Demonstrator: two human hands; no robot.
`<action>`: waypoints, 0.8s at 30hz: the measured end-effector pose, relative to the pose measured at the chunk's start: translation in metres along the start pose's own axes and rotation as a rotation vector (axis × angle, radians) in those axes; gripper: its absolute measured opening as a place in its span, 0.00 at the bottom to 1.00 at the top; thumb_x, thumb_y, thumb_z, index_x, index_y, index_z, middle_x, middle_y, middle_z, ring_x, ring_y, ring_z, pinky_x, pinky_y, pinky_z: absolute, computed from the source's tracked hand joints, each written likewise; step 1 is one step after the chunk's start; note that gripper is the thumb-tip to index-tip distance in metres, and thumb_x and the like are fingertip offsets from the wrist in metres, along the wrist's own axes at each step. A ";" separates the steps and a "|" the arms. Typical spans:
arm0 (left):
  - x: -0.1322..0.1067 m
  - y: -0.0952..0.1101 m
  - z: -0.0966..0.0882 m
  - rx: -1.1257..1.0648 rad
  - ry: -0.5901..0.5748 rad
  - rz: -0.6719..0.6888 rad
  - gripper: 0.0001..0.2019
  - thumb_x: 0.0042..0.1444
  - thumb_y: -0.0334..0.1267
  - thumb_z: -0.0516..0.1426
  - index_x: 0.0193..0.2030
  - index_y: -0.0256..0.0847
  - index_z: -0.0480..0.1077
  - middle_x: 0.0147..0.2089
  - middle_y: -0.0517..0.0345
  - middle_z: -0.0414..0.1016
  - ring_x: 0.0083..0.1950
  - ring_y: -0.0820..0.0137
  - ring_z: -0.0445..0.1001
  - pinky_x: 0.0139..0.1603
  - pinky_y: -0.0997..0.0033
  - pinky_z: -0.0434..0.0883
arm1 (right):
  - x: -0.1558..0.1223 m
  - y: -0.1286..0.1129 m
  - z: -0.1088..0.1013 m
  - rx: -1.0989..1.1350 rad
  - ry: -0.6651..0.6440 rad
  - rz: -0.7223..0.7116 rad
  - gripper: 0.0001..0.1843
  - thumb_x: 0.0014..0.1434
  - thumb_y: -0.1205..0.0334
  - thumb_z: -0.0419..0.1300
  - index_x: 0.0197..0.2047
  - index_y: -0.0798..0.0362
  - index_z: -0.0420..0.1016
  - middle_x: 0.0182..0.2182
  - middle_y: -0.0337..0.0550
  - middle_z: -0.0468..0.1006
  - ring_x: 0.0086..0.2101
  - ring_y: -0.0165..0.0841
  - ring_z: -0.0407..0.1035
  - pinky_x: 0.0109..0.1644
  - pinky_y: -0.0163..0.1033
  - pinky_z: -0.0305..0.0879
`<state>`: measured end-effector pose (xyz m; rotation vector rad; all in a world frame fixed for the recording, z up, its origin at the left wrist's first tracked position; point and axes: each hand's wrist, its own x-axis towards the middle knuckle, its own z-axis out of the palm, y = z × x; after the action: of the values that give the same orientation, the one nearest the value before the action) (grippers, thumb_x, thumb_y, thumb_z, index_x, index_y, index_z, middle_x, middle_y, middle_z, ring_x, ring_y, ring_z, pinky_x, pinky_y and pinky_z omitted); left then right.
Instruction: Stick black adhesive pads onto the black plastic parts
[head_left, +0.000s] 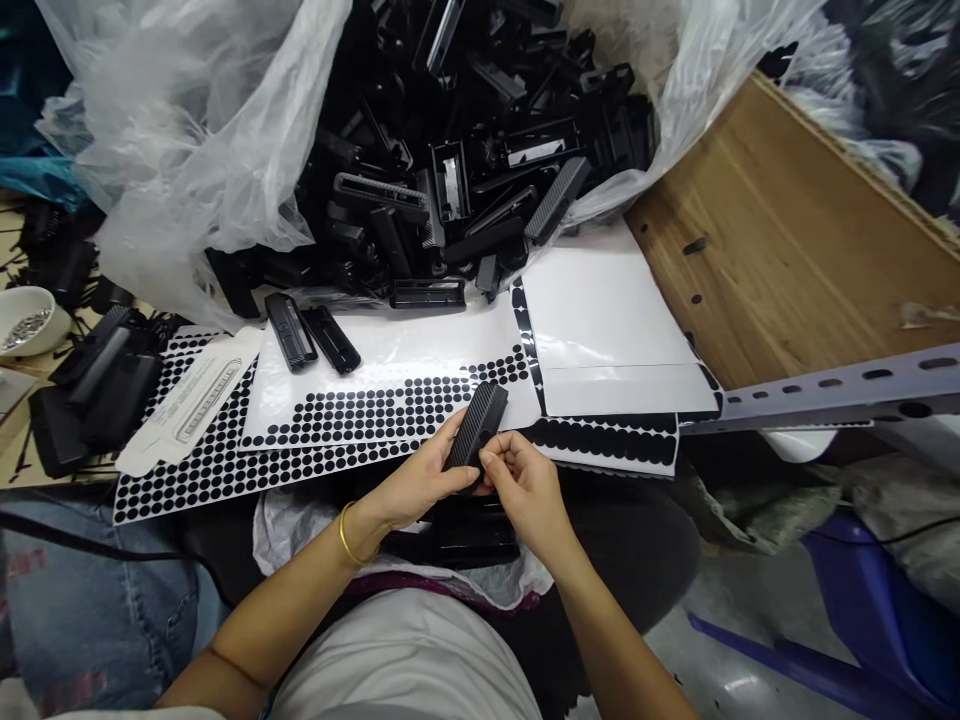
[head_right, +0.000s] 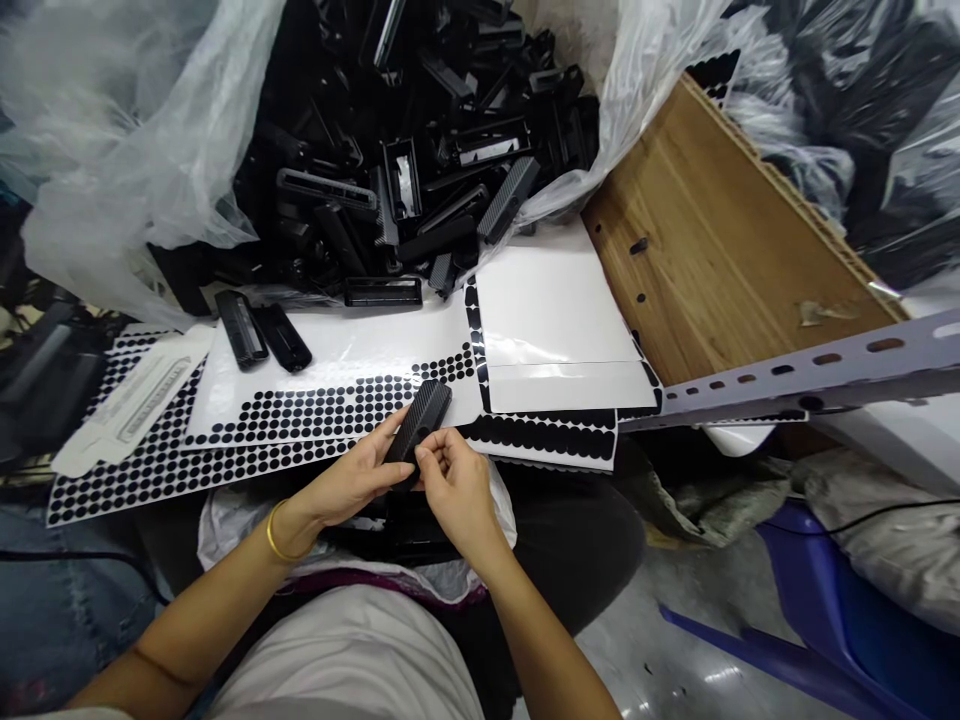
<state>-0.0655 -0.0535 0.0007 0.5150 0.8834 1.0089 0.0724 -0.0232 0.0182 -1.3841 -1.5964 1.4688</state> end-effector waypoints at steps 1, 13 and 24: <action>0.000 -0.001 0.000 0.015 -0.003 0.019 0.35 0.47 0.28 0.60 0.63 0.49 0.56 0.58 0.56 0.68 0.58 0.65 0.65 0.58 0.67 0.61 | 0.000 0.000 0.000 -0.006 0.003 -0.007 0.08 0.54 0.59 0.55 0.26 0.52 0.64 0.21 0.35 0.67 0.20 0.27 0.63 0.23 0.32 0.65; 0.003 -0.009 -0.001 0.042 0.062 0.047 0.38 0.49 0.28 0.58 0.66 0.49 0.50 0.67 0.54 0.54 0.65 0.61 0.56 0.65 0.62 0.54 | -0.002 0.009 0.008 -0.330 0.061 -0.152 0.04 0.56 0.62 0.52 0.29 0.50 0.60 0.21 0.35 0.68 0.20 0.28 0.64 0.23 0.33 0.60; -0.016 0.027 -0.031 0.713 0.080 0.194 0.18 0.53 0.41 0.57 0.52 0.43 0.69 0.53 0.50 0.72 0.53 0.60 0.70 0.56 0.58 0.64 | 0.005 0.000 -0.028 -0.357 0.428 -0.317 0.05 0.55 0.61 0.56 0.34 0.50 0.63 0.23 0.35 0.68 0.22 0.27 0.63 0.27 0.33 0.61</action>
<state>-0.1083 -0.0558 0.0092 1.1845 1.2855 0.8724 0.0964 -0.0084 0.0241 -1.4298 -1.7384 0.6705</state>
